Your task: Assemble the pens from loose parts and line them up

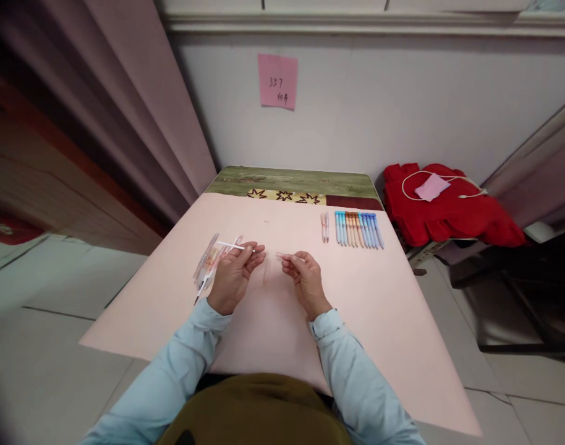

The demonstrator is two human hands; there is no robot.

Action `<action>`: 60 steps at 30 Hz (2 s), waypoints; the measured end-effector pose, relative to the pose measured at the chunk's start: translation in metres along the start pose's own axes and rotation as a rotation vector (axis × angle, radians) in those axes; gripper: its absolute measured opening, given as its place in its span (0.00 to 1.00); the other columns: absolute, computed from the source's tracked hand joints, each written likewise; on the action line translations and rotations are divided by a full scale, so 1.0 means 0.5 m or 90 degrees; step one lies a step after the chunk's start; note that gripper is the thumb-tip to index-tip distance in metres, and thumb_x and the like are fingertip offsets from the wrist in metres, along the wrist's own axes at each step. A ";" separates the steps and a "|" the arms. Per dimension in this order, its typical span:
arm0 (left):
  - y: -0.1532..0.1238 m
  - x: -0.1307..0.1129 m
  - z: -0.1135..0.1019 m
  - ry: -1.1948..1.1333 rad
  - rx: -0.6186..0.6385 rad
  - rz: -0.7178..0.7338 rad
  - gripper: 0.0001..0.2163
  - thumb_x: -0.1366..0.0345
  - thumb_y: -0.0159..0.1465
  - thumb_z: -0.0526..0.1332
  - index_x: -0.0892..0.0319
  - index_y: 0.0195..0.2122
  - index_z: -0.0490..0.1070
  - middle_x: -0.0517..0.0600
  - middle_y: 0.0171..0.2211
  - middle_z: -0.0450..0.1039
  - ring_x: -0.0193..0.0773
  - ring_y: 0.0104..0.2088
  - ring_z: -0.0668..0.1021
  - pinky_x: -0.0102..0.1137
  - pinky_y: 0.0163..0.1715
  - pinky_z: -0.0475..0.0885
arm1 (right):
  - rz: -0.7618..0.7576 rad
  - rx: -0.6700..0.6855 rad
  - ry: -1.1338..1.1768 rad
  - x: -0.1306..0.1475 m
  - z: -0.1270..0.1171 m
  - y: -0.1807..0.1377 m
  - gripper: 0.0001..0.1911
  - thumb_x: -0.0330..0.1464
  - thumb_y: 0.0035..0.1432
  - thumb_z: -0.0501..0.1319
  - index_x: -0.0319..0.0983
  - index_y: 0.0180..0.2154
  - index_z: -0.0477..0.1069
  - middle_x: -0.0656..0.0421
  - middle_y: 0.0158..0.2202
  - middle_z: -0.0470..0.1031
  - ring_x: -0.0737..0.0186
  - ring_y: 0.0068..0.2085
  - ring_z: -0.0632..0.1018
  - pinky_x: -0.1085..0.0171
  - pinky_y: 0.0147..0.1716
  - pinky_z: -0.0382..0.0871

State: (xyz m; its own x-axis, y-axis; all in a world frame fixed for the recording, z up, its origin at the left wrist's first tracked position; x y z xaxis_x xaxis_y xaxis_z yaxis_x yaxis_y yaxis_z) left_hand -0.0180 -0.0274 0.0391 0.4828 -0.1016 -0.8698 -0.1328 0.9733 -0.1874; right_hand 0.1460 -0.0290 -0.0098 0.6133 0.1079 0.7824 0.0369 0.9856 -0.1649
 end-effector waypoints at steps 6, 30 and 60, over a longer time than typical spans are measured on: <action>-0.007 0.005 0.011 0.081 0.010 0.041 0.15 0.59 0.58 0.68 0.62 0.42 0.71 0.56 0.40 0.79 0.33 0.33 0.79 0.26 0.29 0.71 | 0.007 0.019 0.024 -0.008 0.001 0.000 0.14 0.34 0.49 0.72 0.40 0.30 0.67 0.59 0.34 0.79 0.68 0.31 0.78 0.68 0.33 0.75; 0.019 -0.079 -0.105 0.209 -0.060 0.078 0.11 0.62 0.56 0.65 0.62 0.36 0.67 0.49 0.26 0.75 0.31 0.23 0.75 0.28 0.25 0.71 | -0.114 -0.023 -0.264 0.007 0.000 -0.011 0.24 0.52 0.63 0.54 0.39 0.30 0.70 0.67 0.19 0.53 0.70 0.19 0.55 0.68 0.18 0.52; -0.033 0.016 0.004 0.899 0.096 0.265 0.10 0.58 0.65 0.59 0.60 0.35 0.71 0.54 0.32 0.76 0.44 0.35 0.78 0.35 0.36 0.69 | -0.197 -0.113 -0.298 0.038 -0.018 -0.005 0.18 0.45 0.58 0.63 0.39 0.25 0.69 0.64 0.21 0.66 0.66 0.25 0.67 0.67 0.27 0.60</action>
State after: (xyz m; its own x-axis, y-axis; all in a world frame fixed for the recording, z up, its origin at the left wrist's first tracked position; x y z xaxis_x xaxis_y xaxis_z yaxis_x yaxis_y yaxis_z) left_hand -0.0104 -0.0438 0.0363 -0.8002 0.1585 -0.5785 0.0850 0.9847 0.1522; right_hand 0.1649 -0.0308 0.0002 0.1416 -0.0956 0.9853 0.3146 0.9481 0.0468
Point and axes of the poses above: each hand's wrist, its own y-axis towards the middle knuckle, its own z-axis out of the palm, x = y × z, the point moved 4 cm from there along y, towards the middle knuckle
